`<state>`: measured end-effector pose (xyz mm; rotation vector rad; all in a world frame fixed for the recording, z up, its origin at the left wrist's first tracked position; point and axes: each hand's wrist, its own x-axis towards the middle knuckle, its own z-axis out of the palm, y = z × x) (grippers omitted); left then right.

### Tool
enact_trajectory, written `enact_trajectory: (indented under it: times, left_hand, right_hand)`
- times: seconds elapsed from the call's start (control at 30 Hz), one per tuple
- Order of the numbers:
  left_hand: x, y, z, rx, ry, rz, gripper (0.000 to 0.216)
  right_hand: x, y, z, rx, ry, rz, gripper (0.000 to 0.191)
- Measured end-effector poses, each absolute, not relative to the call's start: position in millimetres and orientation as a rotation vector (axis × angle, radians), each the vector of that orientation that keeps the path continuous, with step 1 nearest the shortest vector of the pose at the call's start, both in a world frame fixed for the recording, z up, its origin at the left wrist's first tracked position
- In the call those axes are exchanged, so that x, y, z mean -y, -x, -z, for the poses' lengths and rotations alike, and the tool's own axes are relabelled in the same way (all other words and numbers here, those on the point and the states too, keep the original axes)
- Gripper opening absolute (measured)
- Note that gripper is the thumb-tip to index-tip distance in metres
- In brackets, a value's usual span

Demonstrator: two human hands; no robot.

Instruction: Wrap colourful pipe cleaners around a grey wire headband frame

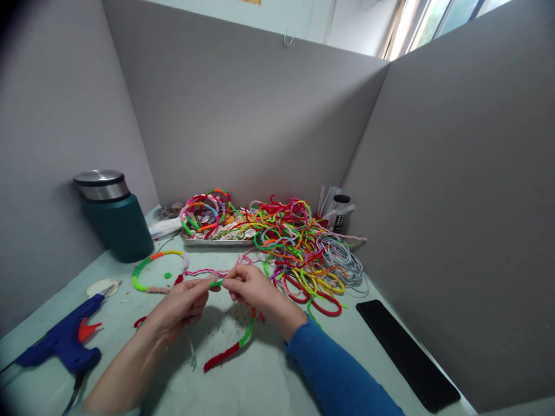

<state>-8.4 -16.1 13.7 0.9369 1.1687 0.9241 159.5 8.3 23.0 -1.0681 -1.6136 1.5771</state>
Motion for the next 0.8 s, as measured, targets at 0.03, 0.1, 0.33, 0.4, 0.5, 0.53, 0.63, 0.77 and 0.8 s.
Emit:
enact_trajectory:
  times: [0.03, 0.1, 0.33, 0.4, 0.5, 0.53, 0.63, 0.77, 0.8]
  left_hand:
    - [16.4, 8.6, -13.6, -1.167, -0.938, -0.922, 0.042]
    - [16.5, 8.4, -13.7, -1.173, -0.945, -0.919, 0.039]
    - [15.5, 4.5, -14.0, -1.238, -1.046, -0.971, 0.032]
    - [14.9, 4.1, -13.1, -1.265, -1.089, -0.986, 0.032]
    - [13.8, 4.7, -11.6, -1.271, -1.162, -0.986, 0.032]
    - [13.3, 5.1, -11.4, -1.268, -1.185, -0.979, 0.031]
    - [12.1, 6.0, -11.4, -1.287, -1.244, -0.953, 0.03]
    - [11.5, 5.6, -12.9, -1.365, -1.328, -0.952, 0.027]
    - [11.6, 5.4, -13.2, -1.379, -1.348, -0.958, 0.026]
  right_hand:
    - [-8.5, -159.6, -22.8, 1.614, 1.063, -1.577, 0.017]
    - [-8.6, -159.7, -22.9, 1.612, 1.062, -1.577, 0.018]
    - [-8.1, -159.0, -25.1, 1.592, 1.089, -1.566, 0.017]
    - [-8.9, -159.2, -24.4, 1.594, 1.081, -1.566, 0.018]
    - [-9.5, -159.6, -23.7, 1.595, 1.059, -1.57, 0.02]
    - [-9.4, -159.7, -23.9, 1.592, 1.053, -1.57, 0.02]
    - [-8.6, -159.2, -25.3, 1.579, 1.059, -1.57, 0.016]
    - [-8.7, -158.5, -25.7, 1.585, 1.103, -1.559, 0.014]
    - [-9.0, -158.5, -25.3, 1.586, 1.102, -1.557, 0.014]
